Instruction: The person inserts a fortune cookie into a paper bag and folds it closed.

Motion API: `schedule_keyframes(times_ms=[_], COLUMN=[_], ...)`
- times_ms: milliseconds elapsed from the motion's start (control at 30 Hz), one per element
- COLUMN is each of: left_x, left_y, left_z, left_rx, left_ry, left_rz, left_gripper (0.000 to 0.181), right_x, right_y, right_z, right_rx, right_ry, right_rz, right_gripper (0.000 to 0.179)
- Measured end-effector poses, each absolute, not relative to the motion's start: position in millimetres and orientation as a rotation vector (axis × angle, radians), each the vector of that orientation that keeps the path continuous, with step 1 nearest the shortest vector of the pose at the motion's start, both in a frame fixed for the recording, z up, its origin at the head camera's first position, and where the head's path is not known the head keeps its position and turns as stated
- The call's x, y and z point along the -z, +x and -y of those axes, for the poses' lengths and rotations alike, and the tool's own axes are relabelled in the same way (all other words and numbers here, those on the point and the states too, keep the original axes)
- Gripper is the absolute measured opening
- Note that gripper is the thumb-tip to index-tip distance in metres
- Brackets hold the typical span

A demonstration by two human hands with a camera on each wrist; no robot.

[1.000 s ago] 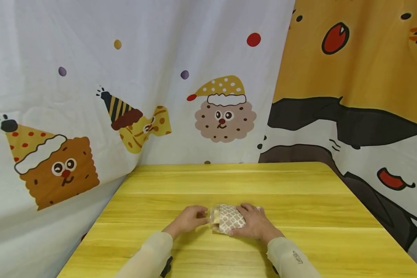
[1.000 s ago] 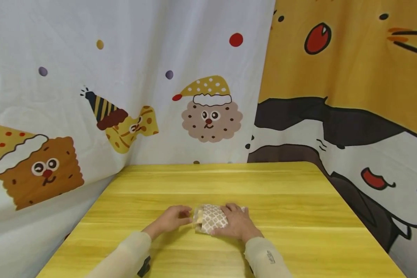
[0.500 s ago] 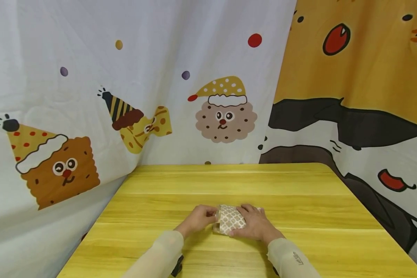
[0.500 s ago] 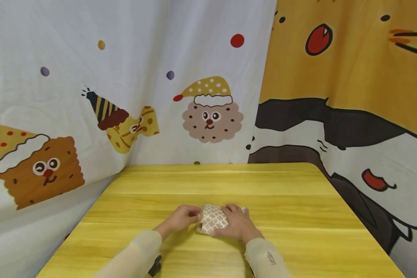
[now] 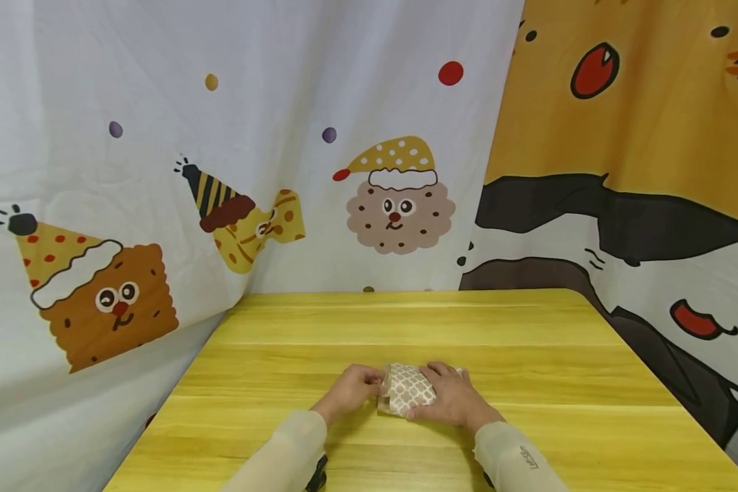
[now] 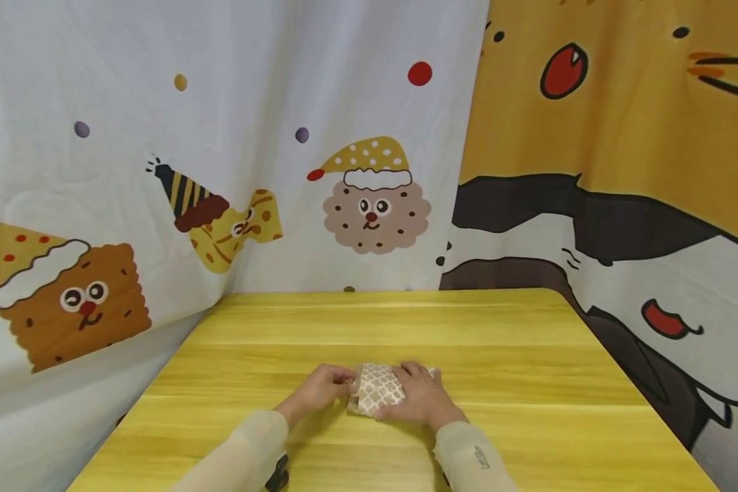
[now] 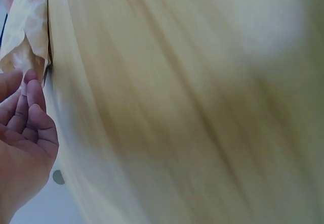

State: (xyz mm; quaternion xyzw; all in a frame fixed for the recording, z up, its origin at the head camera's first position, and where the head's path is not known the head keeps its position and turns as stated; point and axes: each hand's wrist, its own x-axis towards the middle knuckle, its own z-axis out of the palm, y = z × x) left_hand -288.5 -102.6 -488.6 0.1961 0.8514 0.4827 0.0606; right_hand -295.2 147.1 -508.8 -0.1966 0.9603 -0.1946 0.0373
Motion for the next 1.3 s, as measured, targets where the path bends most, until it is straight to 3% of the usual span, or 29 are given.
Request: schedule_keyframes(times_ms=[433, 600, 767, 933, 1067, 1300], left_x=[488.9, 483.8, 477.8, 472.8, 465.9, 442.0], left_y=[-287.3, -283.1, -280.2, -278.1, -277.0, -286.3], left_z=[90.6, 95.9, 99.8, 89.1, 69.7, 59.5], left_rx=[-1.510, -1.533, -1.626, -1.774, -1.959, -2.230], left_ry=[0.659, 0.542, 0.339, 0.123, 0.193, 0.370], left_rz=[-2.528, -2.609, -2.749, -2.588, -2.250, -2.113], left_gripper=[0.021, 0.027, 0.020, 0.046, 0.060, 0.070], right_x=[506.5, 506.9, 506.6, 503.0, 495.6, 474.1], right_y=[-294.4, -294.4, -297.3, -300.9, -298.8, -282.7], right_z=[-145.9, -144.5, -141.9, -136.5, -121.3, -99.5], right_rx=[0.650, 0.696, 0.811, 1.077, 1.293, 1.513], right_ry=[-0.600, -0.556, -0.445, -0.281, -0.211, -0.410], right_rz=[-2.929, -2.980, -3.037, -3.039, -3.024, -2.854], right_gripper=[0.108, 0.100, 0.094, 0.091, 0.097, 0.119])
